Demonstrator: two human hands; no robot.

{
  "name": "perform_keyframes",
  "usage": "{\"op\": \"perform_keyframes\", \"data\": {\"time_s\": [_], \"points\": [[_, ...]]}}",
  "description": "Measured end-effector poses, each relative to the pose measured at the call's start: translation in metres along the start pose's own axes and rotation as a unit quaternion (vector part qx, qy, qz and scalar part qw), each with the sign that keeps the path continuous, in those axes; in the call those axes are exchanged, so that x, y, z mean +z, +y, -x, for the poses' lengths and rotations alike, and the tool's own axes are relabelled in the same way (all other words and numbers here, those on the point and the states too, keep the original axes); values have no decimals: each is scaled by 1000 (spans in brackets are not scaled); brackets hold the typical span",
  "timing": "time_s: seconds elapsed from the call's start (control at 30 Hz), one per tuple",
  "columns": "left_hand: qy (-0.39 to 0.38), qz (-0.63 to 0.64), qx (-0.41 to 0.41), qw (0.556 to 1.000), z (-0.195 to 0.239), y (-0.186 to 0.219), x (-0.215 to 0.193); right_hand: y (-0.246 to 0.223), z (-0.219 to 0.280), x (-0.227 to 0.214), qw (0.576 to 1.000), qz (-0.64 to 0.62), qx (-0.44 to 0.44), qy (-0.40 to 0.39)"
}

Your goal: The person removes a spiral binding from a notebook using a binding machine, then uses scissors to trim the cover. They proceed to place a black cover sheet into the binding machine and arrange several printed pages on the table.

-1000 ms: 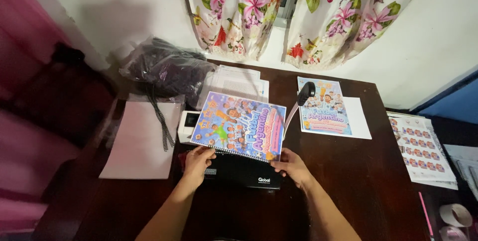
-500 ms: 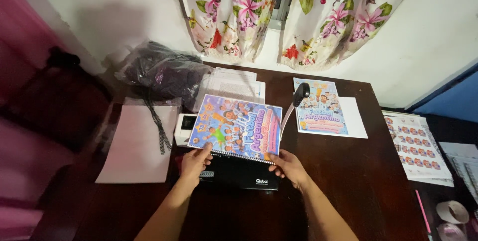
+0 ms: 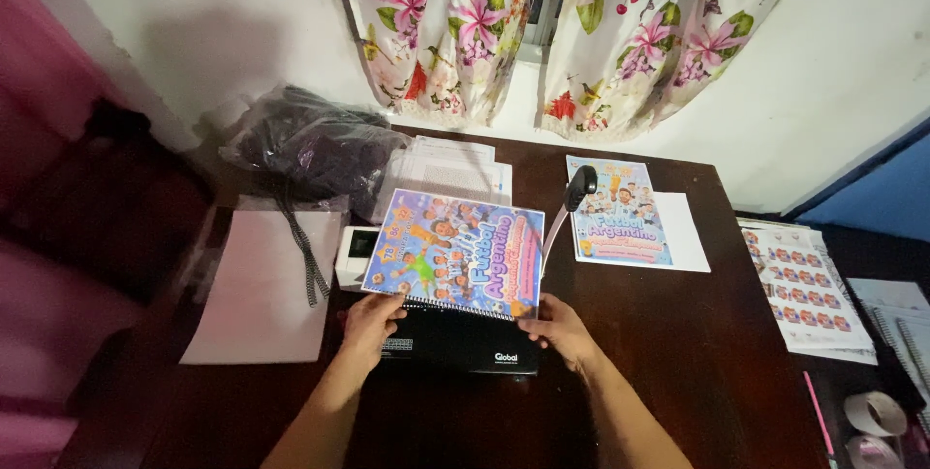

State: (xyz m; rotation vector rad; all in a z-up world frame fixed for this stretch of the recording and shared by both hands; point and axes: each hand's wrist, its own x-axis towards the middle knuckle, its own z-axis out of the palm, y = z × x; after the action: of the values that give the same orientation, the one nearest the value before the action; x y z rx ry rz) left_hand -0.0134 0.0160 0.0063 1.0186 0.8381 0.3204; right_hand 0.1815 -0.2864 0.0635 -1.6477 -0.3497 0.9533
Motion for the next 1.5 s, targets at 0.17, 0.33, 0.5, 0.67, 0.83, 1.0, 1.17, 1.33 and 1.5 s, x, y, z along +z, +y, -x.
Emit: {"op": "perform_keyframes", "data": {"time_s": [0.17, 0.33, 0.5, 0.67, 0.83, 1.0, 1.17, 1.33, 1.5], "points": [[37, -93, -11, 995, 17, 18, 3, -11, 7, 6, 999, -16, 25, 20], [19, -42, -26, 999, 19, 18, 6, -3, 1, 3, 998, 11, 38, 40], [50, -90, -2, 995, 5, 9, -2, 2, -1, 0, 1000, -14, -15, -1], [26, -59, -1, 998, 8, 15, 1, -12, 8, 2, 1000, -7, 20, 4], [50, -121, -9, 991, 10, 19, 2, -12, 4, 0, 1000, 12, 6, 0], [32, -52, -8, 998, 20, 25, 8, -10, 6, 1, 999, 32, 40, -5], [39, -40, 14, 998, 1, 7, -6, 9, -8, -5, 1000, 16, 10, -9], [62, -106, -10, 992, 19, 24, 3, -6, 2, 2, 997, -23, 75, 15], [43, -85, 23, 995, 5, 10, -8, 9, -7, -4, 1000, 1, -1, -20]]}}
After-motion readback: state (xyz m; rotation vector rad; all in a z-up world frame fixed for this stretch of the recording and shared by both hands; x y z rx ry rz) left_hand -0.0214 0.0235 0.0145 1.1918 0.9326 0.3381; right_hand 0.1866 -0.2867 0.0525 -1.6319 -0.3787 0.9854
